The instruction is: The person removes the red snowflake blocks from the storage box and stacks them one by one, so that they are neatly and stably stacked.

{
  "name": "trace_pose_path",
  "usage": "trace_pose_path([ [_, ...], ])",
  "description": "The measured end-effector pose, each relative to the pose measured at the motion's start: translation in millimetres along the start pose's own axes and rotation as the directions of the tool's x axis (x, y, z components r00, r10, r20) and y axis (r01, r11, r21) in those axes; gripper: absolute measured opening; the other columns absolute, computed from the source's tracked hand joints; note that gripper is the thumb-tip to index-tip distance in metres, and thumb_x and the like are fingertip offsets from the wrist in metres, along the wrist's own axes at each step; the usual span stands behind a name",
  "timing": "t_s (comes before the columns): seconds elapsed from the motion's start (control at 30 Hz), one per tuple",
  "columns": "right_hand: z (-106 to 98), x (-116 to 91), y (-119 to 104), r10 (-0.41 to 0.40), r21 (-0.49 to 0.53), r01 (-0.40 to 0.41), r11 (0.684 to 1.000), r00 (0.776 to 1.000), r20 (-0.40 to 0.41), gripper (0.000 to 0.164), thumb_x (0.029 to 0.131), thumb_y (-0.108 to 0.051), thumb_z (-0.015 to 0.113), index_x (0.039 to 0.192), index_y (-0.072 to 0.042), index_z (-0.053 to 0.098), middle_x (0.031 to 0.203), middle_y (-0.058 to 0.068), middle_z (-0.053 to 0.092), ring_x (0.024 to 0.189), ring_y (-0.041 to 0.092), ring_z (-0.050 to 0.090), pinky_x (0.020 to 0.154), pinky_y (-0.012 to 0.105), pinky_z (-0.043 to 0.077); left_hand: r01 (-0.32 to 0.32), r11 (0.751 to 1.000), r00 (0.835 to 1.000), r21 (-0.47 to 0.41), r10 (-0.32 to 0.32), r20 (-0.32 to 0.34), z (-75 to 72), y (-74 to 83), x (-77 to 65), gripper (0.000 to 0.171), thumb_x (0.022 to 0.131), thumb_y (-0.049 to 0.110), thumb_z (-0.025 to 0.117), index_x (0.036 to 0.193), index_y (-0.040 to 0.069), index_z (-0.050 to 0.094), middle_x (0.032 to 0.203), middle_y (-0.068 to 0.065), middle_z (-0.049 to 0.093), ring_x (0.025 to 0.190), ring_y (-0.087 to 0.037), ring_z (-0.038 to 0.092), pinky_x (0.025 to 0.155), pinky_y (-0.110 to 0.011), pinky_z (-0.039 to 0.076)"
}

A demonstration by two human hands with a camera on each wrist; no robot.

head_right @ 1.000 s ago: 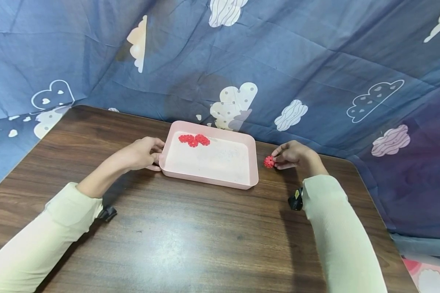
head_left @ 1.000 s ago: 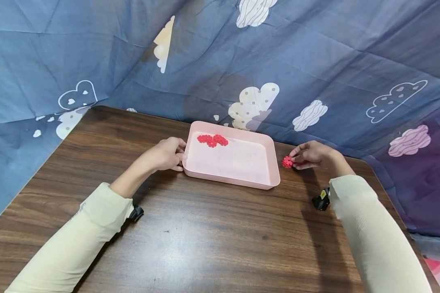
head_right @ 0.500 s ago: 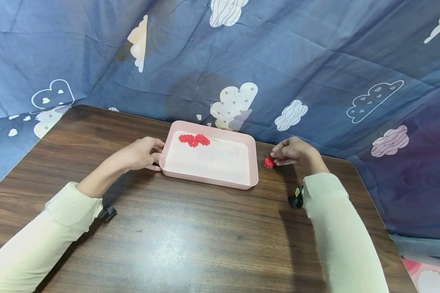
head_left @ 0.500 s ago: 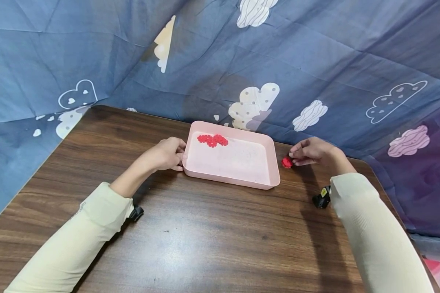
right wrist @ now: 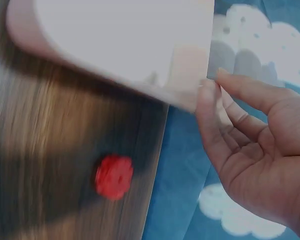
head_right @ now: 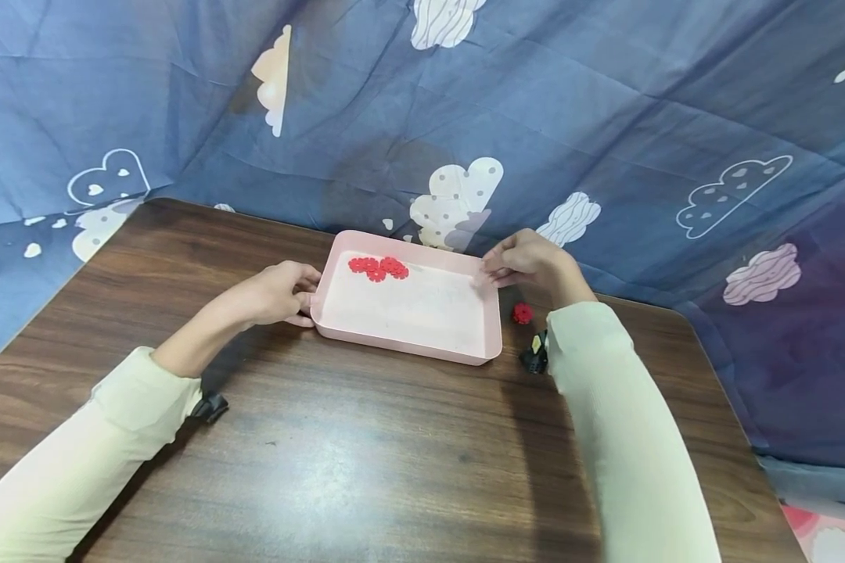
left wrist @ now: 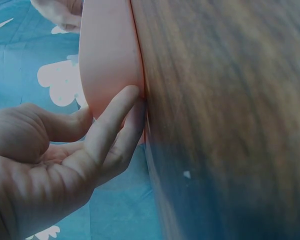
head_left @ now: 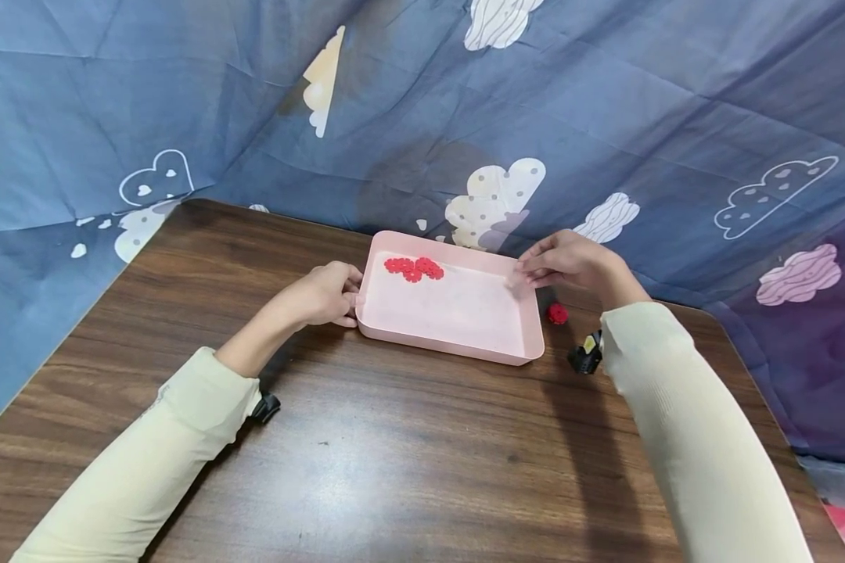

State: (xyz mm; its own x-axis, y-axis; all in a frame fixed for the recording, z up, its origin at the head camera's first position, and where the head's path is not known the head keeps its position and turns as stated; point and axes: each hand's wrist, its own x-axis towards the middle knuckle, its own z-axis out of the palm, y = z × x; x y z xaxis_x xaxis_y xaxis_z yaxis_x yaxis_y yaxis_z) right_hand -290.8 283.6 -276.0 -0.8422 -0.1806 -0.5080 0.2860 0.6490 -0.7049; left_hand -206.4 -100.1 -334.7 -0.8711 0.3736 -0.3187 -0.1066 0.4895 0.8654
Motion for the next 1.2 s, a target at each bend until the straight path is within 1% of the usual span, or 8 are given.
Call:
trace_pose_path([
  [0.23, 31.2, 19.2, -21.9, -0.014, -0.037, 0.018, 0.999, 0.994, 0.107, 0.045, 0.106, -0.004, 0.065, 0.144, 0.016, 0.054, 0.099, 0.004, 0.081, 0.093, 0.011, 0.076, 0.097, 0.035, 0.068, -0.004, 1.000, 1.000, -0.006, 0.004, 0.008, -1.1, -0.9, 0.3, 0.043, 0.109, -0.005, 0.042, 0.152, -0.012, 0.046, 0.131, -0.027, 0.058, 0.100, -0.023, 0.067, 0.092, -0.034, 0.070],
  [0.37, 52.6, 32.1, -25.7, -0.029, -0.050, 0.037, 0.998, 0.989, 0.148, 0.046, 0.104, -0.002, 0.066, 0.147, 0.013, 0.054, 0.104, 0.004, 0.080, 0.093, 0.012, 0.074, 0.099, 0.036, 0.068, -0.004, 1.000, 1.000, -0.009, 0.004, 0.009, -0.5, -1.2, 0.4, 0.043, 0.110, -0.005, 0.043, 0.152, -0.011, 0.046, 0.135, -0.028, 0.058, 0.103, -0.024, 0.067, 0.091, -0.033, 0.070],
  [0.57, 78.8, 45.0, -33.2, -0.094, -0.127, 0.104, 0.986, 0.993, 0.076, 0.044, 0.101, -0.005, 0.071, 0.143, 0.005, 0.064, 0.104, 0.007, 0.079, 0.086, 0.011, 0.071, 0.090, 0.030, 0.070, -0.001, 1.000, 1.000, 0.003, 0.001, 0.007, 0.0, -0.3, 0.0, 0.041, 0.110, -0.005, 0.044, 0.150, -0.011, 0.048, 0.133, -0.027, 0.060, 0.101, -0.023, 0.068, 0.091, -0.034, 0.070],
  [0.77, 97.4, 49.3, -44.6, -0.137, -0.229, 0.139, 0.963, 0.990, 0.026, 0.044, 0.099, -0.013, 0.078, 0.140, 0.001, 0.068, 0.124, 0.017, 0.074, 0.083, 0.014, 0.066, 0.079, 0.023, 0.067, -0.001, 1.000, 1.000, 0.017, 0.001, 0.000, -1.1, -0.6, 1.2, 0.040, 0.109, -0.004, 0.046, 0.149, -0.010, 0.050, 0.130, -0.026, 0.061, 0.098, -0.021, 0.068, 0.091, -0.035, 0.070],
  [0.83, 103.5, 49.4, -47.4, -0.133, -0.246, 0.128, 0.961, 0.991, -0.007, 0.042, 0.097, -0.015, 0.081, 0.134, 0.000, 0.070, 0.118, 0.014, 0.073, 0.078, 0.015, 0.065, 0.073, 0.022, 0.066, -0.006, 1.000, 1.000, 0.017, 0.005, 0.002, -1.4, -0.9, 2.0, 0.040, 0.109, -0.004, 0.047, 0.148, -0.011, 0.050, 0.130, -0.027, 0.061, 0.097, -0.021, 0.068, 0.090, -0.034, 0.070],
  [0.97, 114.1, 50.6, -50.9, -0.118, -0.265, 0.096, 0.959, 0.991, -0.066, 0.028, 0.092, -0.017, 0.087, 0.110, 0.000, 0.073, 0.084, 0.001, 0.069, 0.067, 0.013, 0.059, 0.058, 0.020, 0.058, -0.012, 1.000, 1.000, 0.015, 0.012, 0.003, -1.9, -1.6, 2.3, 0.039, 0.109, -0.005, 0.046, 0.147, -0.013, 0.050, 0.128, -0.028, 0.061, 0.097, -0.021, 0.069, 0.090, -0.035, 0.070],
  [1.03, 116.8, 50.5, -52.1, -0.112, -0.266, 0.090, 0.960, 0.991, -0.071, 0.024, 0.092, -0.014, 0.087, 0.101, -0.001, 0.070, 0.074, -0.001, 0.063, 0.066, 0.014, 0.057, 0.055, 0.021, 0.053, -0.013, 1.000, 1.000, 0.013, 0.013, 0.001, -1.7, -1.1, 1.8, 0.039, 0.109, -0.006, 0.046, 0.147, -0.013, 0.050, 0.128, -0.028, 0.062, 0.096, -0.021, 0.068, 0.090, -0.035, 0.070],
  [1.2, 116.5, 47.9, -49.7, -0.147, -0.275, 0.129, 0.953, 0.988, -0.045, 0.014, 0.094, -0.001, 0.080, 0.099, 0.005, 0.067, 0.076, 0.003, 0.064, 0.069, 0.017, 0.058, 0.057, 0.021, 0.052, -0.013, 1.000, 1.000, 0.018, 0.013, 0.001, -1.3, -0.2, 0.6, 0.040, 0.109, -0.005, 0.046, 0.148, -0.013, 0.049, 0.129, -0.027, 0.061, 0.097, -0.021, 0.069, 0.090, -0.034, 0.070],
])
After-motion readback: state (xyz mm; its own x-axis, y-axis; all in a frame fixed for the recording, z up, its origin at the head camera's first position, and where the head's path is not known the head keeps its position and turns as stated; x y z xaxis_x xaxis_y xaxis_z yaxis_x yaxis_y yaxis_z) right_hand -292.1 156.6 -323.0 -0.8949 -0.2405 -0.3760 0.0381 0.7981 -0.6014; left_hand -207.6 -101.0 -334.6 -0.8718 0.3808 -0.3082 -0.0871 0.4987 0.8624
